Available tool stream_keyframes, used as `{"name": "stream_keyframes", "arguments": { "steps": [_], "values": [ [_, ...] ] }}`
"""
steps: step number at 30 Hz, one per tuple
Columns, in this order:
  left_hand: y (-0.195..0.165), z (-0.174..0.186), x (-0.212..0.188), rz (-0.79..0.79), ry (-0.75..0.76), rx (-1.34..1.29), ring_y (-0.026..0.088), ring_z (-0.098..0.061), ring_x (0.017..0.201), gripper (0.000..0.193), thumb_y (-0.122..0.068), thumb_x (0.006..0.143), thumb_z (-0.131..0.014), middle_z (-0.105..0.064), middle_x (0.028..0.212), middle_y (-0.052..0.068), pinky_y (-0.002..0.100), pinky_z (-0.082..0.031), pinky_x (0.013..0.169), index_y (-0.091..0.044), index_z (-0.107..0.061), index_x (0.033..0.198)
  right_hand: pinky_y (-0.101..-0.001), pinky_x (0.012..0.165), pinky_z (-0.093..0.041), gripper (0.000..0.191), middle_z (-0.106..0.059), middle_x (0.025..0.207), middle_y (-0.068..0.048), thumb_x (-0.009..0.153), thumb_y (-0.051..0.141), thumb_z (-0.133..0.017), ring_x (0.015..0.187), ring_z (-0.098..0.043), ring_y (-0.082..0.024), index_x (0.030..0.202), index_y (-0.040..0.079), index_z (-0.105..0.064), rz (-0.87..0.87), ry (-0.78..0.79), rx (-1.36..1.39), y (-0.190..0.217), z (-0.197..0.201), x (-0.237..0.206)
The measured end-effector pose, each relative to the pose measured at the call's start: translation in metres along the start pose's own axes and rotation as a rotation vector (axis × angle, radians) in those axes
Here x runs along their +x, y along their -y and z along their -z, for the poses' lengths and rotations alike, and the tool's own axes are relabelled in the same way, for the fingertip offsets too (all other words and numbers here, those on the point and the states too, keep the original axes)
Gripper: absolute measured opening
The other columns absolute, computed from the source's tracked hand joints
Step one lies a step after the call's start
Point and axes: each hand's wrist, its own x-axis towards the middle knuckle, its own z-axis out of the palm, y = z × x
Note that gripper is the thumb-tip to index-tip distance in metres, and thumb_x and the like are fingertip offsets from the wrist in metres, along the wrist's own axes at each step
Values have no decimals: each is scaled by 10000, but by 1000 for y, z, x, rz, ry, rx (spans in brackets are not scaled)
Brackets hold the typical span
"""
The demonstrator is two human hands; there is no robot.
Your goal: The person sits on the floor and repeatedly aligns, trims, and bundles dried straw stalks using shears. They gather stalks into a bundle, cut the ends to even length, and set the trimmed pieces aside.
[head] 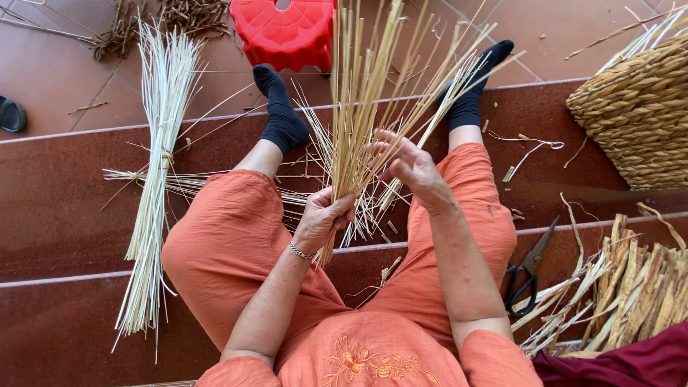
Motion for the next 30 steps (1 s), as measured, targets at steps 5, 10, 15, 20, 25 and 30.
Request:
{"name": "stream_keyframes", "arguments": {
  "steps": [5, 10, 15, 20, 25, 30],
  "values": [
    [-1, -13, -9, 13, 73, 141, 34, -451, 521, 250, -261, 1045, -631, -657, 724, 30, 178, -334, 466, -42, -719, 1127, -313, 867, -596, 364, -752, 1049, -74, 945, 203, -810, 952, -702, -131, 1227, 14, -680, 140, -224, -88, 15, -37, 0],
    [-5, -19, -16, -20, 115, 161, 41, -454, 530, 380, -374, 1131, -471, -692, 784, 53, 197, -377, 489, -34, -635, 1177, -272, 754, -623, 132, -781, 944, -66, 929, 72, -771, 846, -736, -117, 1056, 45, -747, 123, -320, 58, 17, -41, -6],
    [-6, -28, -17, -24, 104, 192, 40, -452, 512, 376, -354, 1109, -463, -676, 776, 54, 191, -352, 457, -57, -609, 1286, -284, 775, -634, 150, -778, 950, -79, 924, 65, -769, 859, -746, -136, 1072, 46, -755, 89, -366, 111, 20, -36, -16],
    [-13, -39, -19, -35, 96, 194, 53, -463, 511, 361, -288, 1100, -473, -682, 782, 79, 194, -363, 455, -58, -590, 1353, -301, 782, -636, 126, -778, 933, -85, 943, 79, -757, 863, -761, -160, 1061, 38, -748, 93, -387, 88, 24, -37, -19],
    [-21, -45, -22, 7, 79, 129, 63, -474, 504, 365, -240, 1084, -434, -697, 786, 95, 195, -378, 463, -38, -593, 1342, -295, 779, -634, 136, -775, 916, -89, 966, 75, -728, 846, -755, -159, 1092, 23, -734, 94, -390, 90, 28, -37, -23],
    [-18, -42, -23, 8, 91, 116, 62, -496, 505, 356, -248, 1074, -428, -698, 781, 78, 195, -388, 454, -37, -612, 1293, -286, 795, -630, 173, -766, 943, -81, 964, 63, -723, 868, -761, -156, 1133, 27, -720, 109, -421, 88, 28, -39, -24]
  ]
}}
